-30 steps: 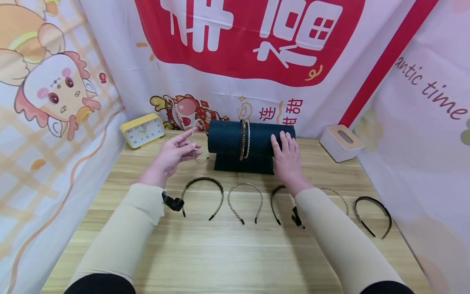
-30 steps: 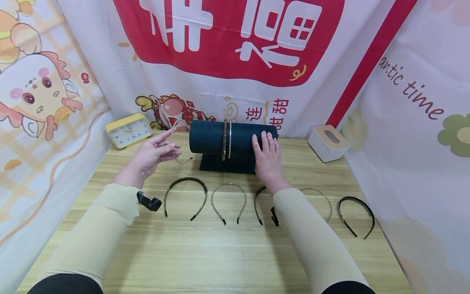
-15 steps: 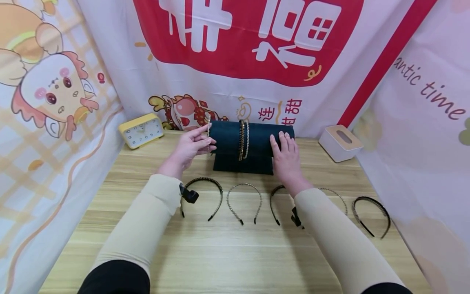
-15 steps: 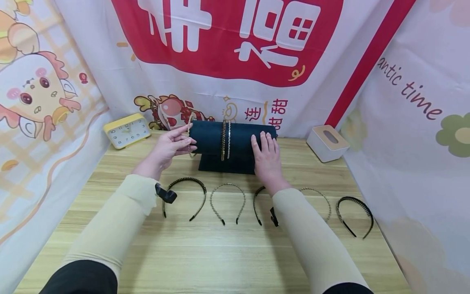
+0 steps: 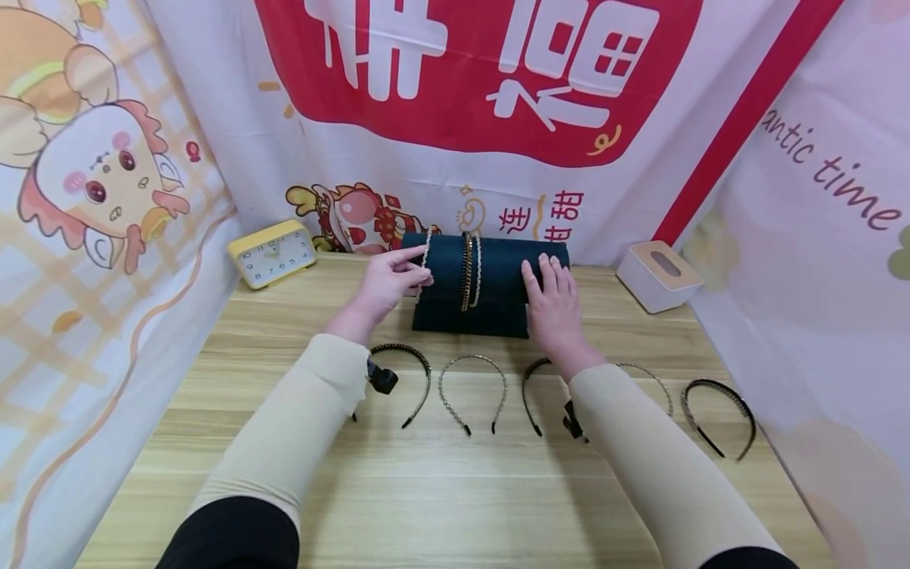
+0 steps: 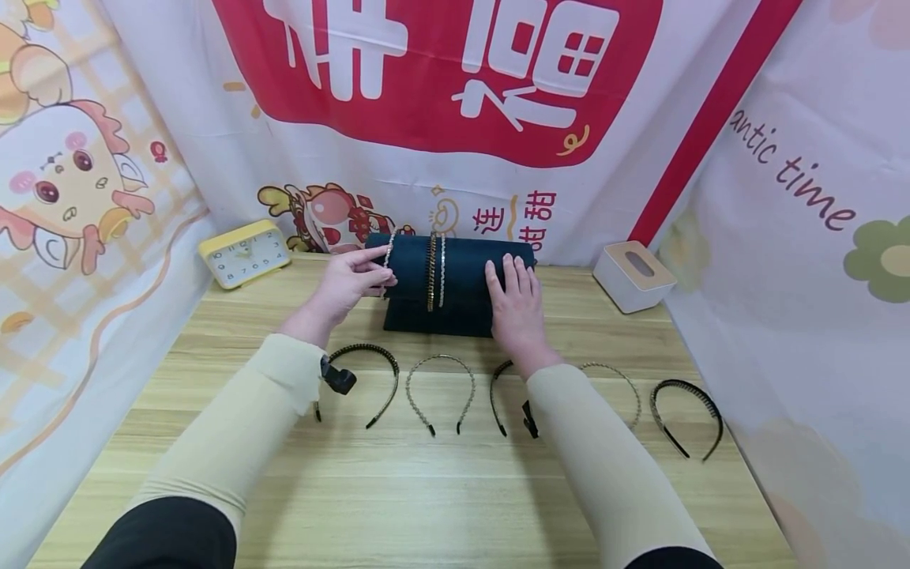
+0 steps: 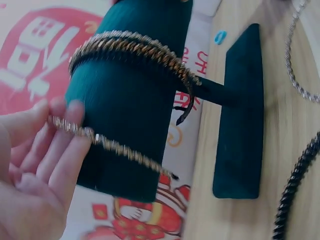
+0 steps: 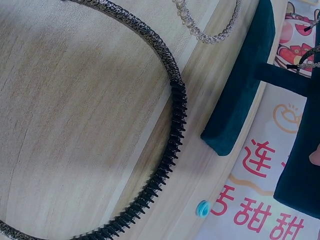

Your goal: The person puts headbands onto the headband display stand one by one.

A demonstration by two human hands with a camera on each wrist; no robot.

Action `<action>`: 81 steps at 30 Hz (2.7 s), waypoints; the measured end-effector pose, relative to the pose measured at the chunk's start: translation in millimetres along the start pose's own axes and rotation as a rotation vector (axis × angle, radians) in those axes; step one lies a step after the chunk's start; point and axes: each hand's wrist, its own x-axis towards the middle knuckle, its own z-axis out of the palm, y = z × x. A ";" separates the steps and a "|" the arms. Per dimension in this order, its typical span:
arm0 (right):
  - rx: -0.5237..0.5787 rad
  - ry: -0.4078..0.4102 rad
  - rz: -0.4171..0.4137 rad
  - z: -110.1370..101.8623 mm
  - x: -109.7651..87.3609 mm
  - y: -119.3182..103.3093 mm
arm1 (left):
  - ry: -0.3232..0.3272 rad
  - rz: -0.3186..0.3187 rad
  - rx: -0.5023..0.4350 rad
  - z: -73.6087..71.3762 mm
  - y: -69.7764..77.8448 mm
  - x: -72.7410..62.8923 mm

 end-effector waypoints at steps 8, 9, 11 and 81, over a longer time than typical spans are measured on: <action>-0.007 -0.004 0.003 -2.0 0.0 -0.5 | 0.191 0.170 0.677 19.8 10.4 -9.8; -0.010 -0.010 0.003 -2.3 0.0 -0.8 | 0.185 0.194 0.734 19.8 10.6 -11.5; -0.016 -0.020 0.003 -3.2 0.1 -1.5 | 0.162 0.273 0.841 17.6 9.7 -15.2; -0.005 -0.013 0.005 -0.9 -0.2 -3.0 | -0.210 -0.136 0.948 -51.6 -105.9 -43.1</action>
